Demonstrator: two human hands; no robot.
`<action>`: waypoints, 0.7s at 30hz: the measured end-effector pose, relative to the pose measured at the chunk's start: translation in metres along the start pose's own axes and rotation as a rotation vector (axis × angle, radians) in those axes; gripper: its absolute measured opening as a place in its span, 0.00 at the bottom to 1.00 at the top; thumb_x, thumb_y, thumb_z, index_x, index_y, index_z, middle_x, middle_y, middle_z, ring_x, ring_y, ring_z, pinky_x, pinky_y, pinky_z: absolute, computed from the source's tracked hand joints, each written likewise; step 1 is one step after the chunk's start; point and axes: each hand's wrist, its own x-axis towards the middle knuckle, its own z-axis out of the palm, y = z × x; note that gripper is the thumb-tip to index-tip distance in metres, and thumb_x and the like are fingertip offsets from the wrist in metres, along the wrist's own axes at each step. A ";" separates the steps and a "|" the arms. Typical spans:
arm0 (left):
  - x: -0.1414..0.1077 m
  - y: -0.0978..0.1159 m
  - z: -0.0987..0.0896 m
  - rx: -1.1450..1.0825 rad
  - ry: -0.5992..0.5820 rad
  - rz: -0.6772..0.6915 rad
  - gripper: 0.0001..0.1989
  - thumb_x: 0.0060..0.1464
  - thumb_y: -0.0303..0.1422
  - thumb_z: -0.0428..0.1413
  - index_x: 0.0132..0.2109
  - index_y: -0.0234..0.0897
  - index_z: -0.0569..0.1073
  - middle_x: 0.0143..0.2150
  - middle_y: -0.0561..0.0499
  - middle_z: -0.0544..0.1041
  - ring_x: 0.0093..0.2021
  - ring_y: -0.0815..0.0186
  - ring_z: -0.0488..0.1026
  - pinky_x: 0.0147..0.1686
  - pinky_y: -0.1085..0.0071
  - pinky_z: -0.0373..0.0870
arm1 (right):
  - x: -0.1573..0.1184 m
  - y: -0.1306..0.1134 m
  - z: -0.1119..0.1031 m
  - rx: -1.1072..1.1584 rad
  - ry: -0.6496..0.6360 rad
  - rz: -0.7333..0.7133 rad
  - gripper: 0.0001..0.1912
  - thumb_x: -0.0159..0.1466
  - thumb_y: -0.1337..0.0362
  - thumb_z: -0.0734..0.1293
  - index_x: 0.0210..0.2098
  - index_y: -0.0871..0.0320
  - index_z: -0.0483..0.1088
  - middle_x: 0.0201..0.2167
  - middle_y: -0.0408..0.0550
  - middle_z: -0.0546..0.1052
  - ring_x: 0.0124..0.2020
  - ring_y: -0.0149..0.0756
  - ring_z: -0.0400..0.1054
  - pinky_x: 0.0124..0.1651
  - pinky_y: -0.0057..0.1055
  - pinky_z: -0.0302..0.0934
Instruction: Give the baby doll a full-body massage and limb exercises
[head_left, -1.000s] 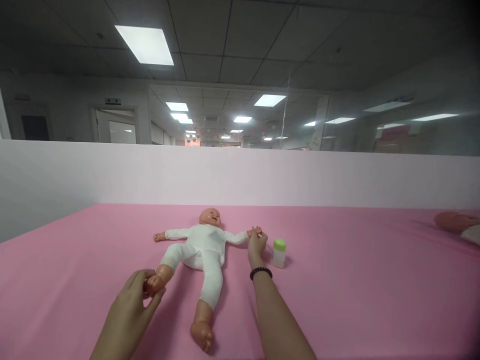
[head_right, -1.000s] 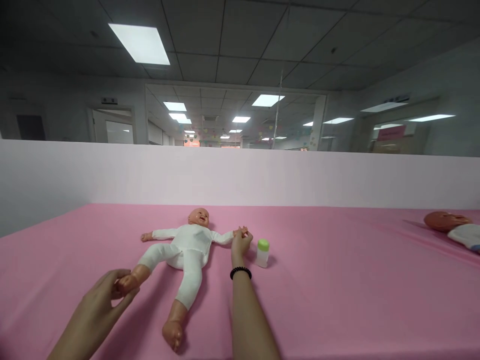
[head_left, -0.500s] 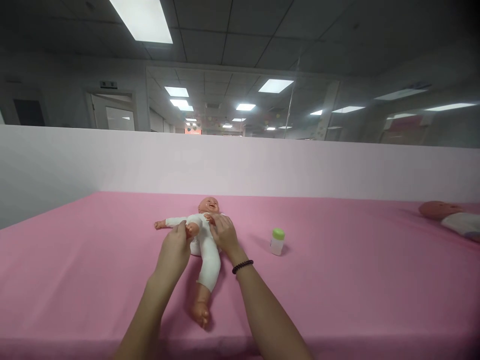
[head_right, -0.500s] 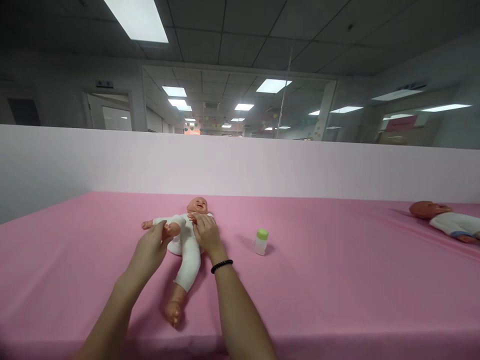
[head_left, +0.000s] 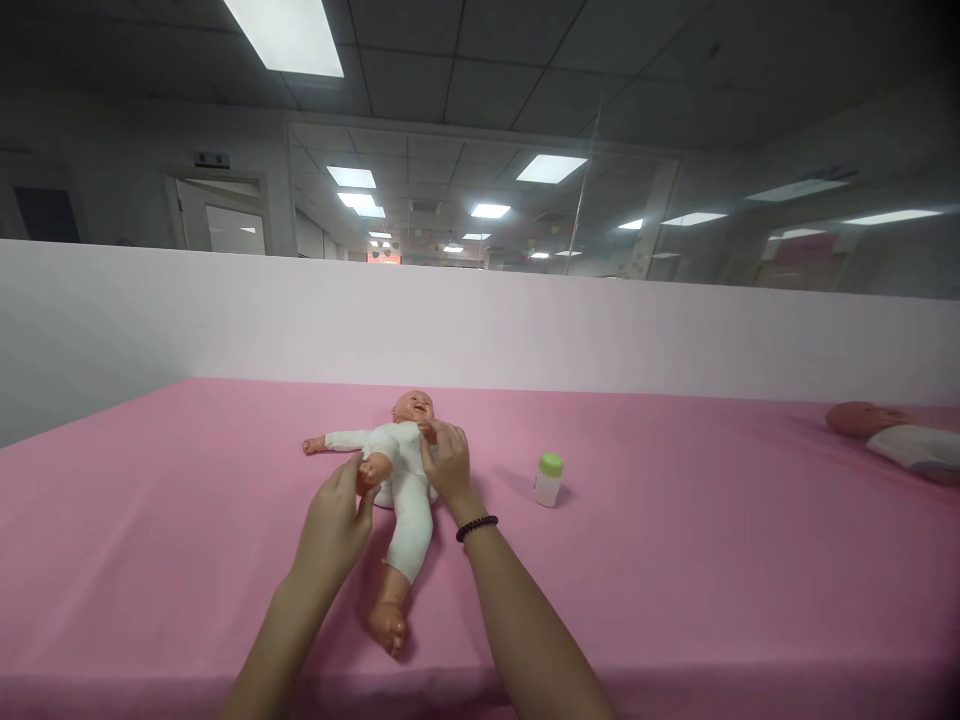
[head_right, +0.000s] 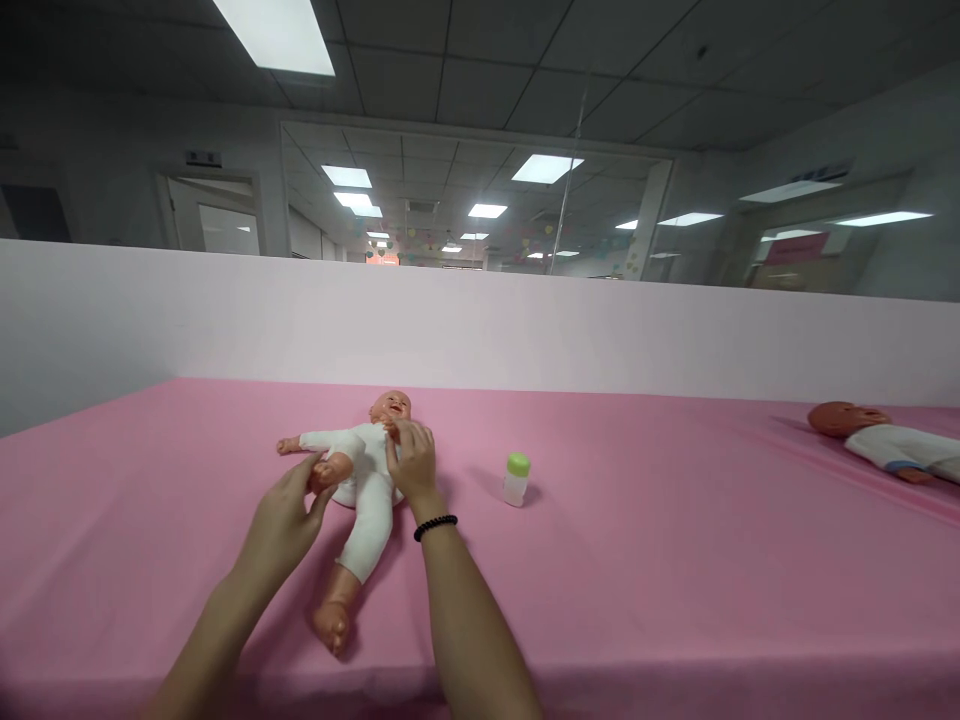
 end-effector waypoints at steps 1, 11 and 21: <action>-0.007 -0.002 -0.008 -0.001 0.018 -0.002 0.18 0.64 0.39 0.49 0.57 0.39 0.71 0.50 0.41 0.80 0.47 0.53 0.78 0.43 0.61 0.74 | 0.002 0.000 -0.001 0.043 0.085 0.130 0.15 0.72 0.61 0.61 0.53 0.58 0.73 0.48 0.55 0.79 0.50 0.43 0.72 0.57 0.44 0.64; -0.084 -0.051 -0.051 0.122 0.123 -0.063 0.22 0.59 0.50 0.53 0.55 0.47 0.73 0.52 0.48 0.82 0.42 0.56 0.82 0.41 0.64 0.79 | 0.006 0.059 -0.027 0.256 0.688 1.273 0.16 0.68 0.61 0.60 0.52 0.61 0.67 0.51 0.59 0.78 0.47 0.37 0.76 0.43 0.28 0.70; -0.091 -0.070 -0.033 0.092 0.084 -0.071 0.25 0.62 0.48 0.52 0.61 0.42 0.68 0.55 0.46 0.80 0.45 0.58 0.82 0.40 0.66 0.80 | 0.007 0.062 -0.032 0.211 0.683 1.401 0.15 0.68 0.67 0.59 0.53 0.63 0.67 0.54 0.64 0.76 0.51 0.41 0.76 0.43 0.30 0.71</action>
